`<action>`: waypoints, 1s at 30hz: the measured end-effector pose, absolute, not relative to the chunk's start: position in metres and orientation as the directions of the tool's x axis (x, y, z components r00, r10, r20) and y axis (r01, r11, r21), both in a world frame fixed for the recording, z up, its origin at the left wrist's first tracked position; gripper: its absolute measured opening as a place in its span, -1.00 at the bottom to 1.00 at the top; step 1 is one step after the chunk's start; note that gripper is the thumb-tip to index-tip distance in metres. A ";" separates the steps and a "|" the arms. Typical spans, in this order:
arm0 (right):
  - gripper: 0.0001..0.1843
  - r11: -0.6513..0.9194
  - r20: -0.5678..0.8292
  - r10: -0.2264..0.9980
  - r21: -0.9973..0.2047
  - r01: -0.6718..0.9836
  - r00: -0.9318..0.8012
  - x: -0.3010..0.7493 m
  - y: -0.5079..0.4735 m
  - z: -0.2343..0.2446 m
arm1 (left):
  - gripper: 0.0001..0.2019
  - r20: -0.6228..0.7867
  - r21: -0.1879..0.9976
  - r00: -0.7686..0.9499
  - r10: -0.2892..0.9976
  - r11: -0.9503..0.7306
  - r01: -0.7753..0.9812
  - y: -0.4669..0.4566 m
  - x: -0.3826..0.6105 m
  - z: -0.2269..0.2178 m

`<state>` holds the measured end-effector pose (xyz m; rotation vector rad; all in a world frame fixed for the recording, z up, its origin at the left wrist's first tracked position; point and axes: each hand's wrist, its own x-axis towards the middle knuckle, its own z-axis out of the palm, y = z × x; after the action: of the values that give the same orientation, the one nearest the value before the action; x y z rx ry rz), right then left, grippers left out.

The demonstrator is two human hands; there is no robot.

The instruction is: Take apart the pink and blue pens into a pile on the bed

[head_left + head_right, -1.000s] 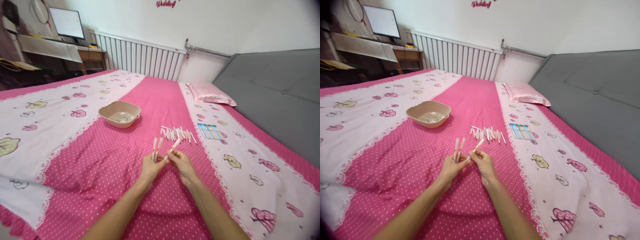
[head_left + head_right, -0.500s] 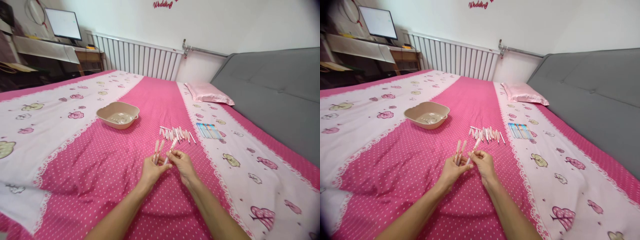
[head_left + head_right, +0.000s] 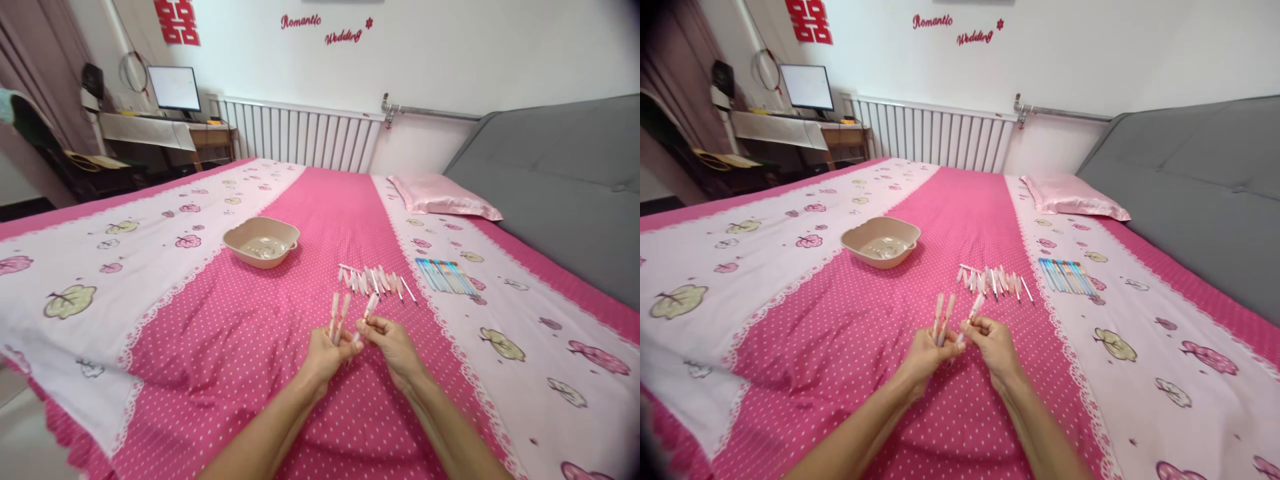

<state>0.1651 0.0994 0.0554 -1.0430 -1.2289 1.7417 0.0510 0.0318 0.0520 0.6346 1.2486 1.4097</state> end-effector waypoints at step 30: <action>-0.67 -0.361 -0.262 0.870 -0.916 -0.176 -0.418 0.172 0.108 0.067 | -0.69 -0.305 0.906 -0.064 0.950 0.269 -0.326 0.036 0.048 0.056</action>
<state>0.1719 0.1084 0.0671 -1.0284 -1.1177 1.8583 0.0477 0.0361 0.0556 0.7062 1.1769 1.2027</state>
